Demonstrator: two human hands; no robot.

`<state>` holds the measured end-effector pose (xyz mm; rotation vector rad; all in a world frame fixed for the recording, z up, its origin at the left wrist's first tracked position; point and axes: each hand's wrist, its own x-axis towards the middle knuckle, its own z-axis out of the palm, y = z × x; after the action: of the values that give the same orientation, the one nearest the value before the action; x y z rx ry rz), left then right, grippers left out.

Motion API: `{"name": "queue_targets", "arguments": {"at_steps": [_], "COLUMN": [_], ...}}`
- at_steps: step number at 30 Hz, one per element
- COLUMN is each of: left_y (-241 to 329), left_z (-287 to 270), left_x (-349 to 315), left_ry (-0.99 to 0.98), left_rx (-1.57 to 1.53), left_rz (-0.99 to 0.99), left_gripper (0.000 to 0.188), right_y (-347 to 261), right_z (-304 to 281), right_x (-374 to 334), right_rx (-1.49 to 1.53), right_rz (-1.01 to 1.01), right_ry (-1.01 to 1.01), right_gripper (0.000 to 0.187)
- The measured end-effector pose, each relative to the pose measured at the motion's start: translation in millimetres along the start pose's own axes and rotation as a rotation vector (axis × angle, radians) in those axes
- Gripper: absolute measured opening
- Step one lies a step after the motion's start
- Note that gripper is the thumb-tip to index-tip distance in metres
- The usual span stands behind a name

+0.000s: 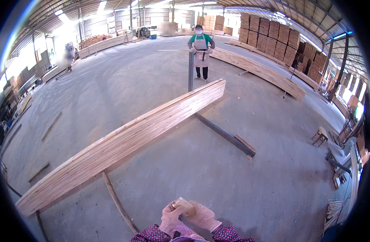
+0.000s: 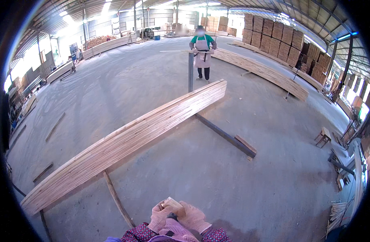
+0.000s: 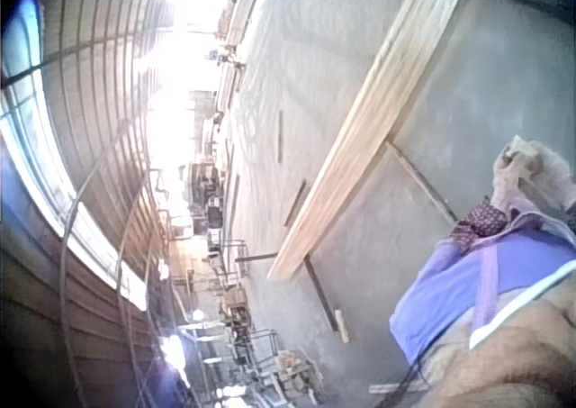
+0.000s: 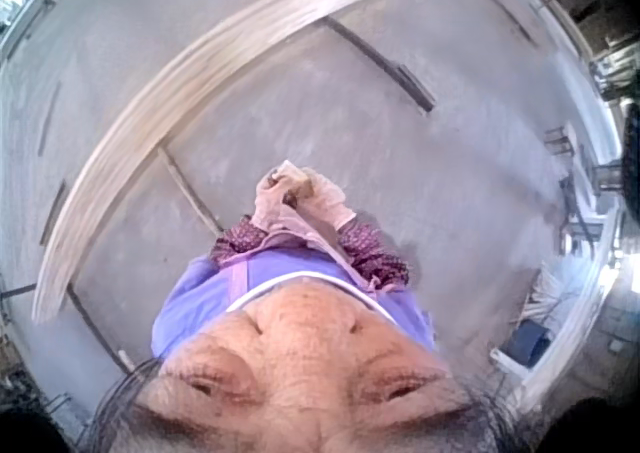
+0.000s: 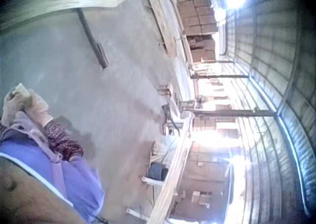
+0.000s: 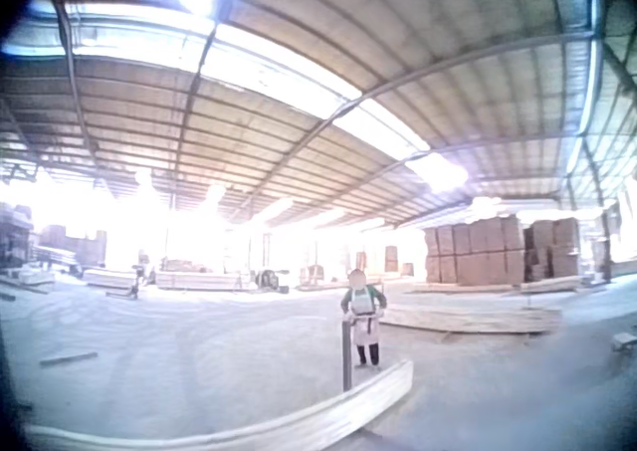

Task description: The person stacks long wooden planks on a metal rack in a workshop. They pick up planks from the floor and arrange them in a pile, occasionally inspecting smaller wooden pieces. Another worker in a green shirt is seen moving planks in the background.

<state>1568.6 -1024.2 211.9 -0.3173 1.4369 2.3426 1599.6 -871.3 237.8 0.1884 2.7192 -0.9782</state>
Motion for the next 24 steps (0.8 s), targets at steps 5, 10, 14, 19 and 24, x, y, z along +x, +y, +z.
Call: {"name": "queue_targets", "arguments": {"at_steps": [5,10,14,19,24], "left_y": [14,51,63,55,44], "left_z": [54,118,166,212,240], "left_x": [107,210,281,354,398], "left_ry": [-0.016,-0.241,-0.327,-0.330,-0.075], "left_rx": [0.094,0.185,0.223,0.282,0.170], "left_rz": [-0.091,-0.162,-0.136,-0.052,-0.006], "left_gripper": [0.027,0.036,0.040,0.039,0.032], "right_y": [29,71,84,126,158], "right_z": [-45,-93,-137,-181,-216], "right_x": [96,174,228,299,366], "right_rx": [0.074,0.150,0.252,0.293,0.097], "right_rz": [0.073,0.052,0.109,0.067,0.044], "right_ry": [-0.035,0.167,0.265,0.194,0.037], "right_gripper": [0.063,0.068,0.069,0.071,0.059]}}
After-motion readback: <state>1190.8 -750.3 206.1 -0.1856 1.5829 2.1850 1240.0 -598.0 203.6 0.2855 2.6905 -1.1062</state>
